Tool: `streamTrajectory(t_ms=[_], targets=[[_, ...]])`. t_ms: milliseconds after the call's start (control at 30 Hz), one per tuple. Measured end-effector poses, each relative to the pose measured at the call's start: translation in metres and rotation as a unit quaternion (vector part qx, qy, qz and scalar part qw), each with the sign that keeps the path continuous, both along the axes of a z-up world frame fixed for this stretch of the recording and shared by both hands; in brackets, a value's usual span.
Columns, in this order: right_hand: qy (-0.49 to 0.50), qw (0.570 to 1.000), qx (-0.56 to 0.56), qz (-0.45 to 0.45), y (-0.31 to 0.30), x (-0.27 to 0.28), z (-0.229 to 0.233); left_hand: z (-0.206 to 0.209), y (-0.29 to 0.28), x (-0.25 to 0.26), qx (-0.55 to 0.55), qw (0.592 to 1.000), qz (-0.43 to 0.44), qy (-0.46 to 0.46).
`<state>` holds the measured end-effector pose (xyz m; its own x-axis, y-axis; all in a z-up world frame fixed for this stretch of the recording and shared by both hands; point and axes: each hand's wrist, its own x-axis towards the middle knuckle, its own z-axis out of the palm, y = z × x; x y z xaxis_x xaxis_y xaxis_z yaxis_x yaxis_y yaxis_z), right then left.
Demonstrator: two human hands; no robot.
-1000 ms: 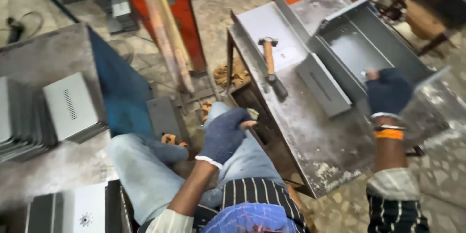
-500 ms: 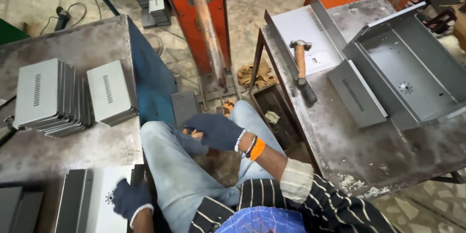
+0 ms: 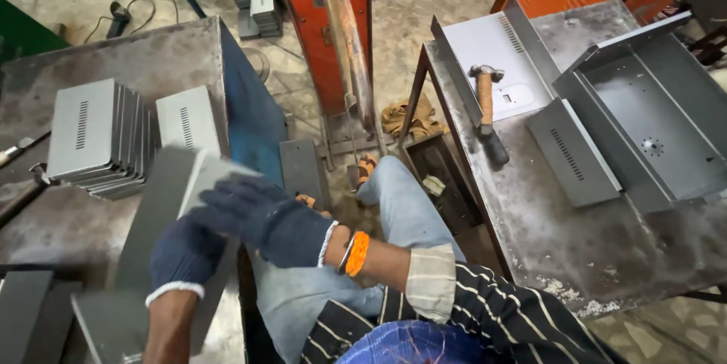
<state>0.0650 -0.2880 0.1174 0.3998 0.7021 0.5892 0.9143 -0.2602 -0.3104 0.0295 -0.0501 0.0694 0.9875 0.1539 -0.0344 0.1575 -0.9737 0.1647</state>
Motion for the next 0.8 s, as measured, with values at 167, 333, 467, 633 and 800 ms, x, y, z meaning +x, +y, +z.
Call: streamTrajectory(t_ms=[167,333,467,633,800], targets=[[-0.033,0.994,-0.024,-0.105,-0.006,0.007,-0.009,0.062,-0.051,0.044,-0.007,0.986,-0.162,-0.032],[0.094,0.987,-0.06,-0.115,-0.051,0.008,0.058,0.13,-0.103,0.063,-0.094,0.978,-0.184,-0.001],[0.128,0.976,-0.009,-0.178,-0.052,0.0,0.056,0.13,-0.116,0.066,-0.15,0.966,-0.212,0.002],[0.056,0.958,0.028,-0.279,-0.037,0.009,0.07,0.175,-0.134,0.059,-0.091,0.976,-0.175,-0.091],[0.028,0.91,0.219,-0.351,-0.038,0.003,0.117,0.215,-0.165,0.033,-0.105,0.902,-0.166,-0.384]])
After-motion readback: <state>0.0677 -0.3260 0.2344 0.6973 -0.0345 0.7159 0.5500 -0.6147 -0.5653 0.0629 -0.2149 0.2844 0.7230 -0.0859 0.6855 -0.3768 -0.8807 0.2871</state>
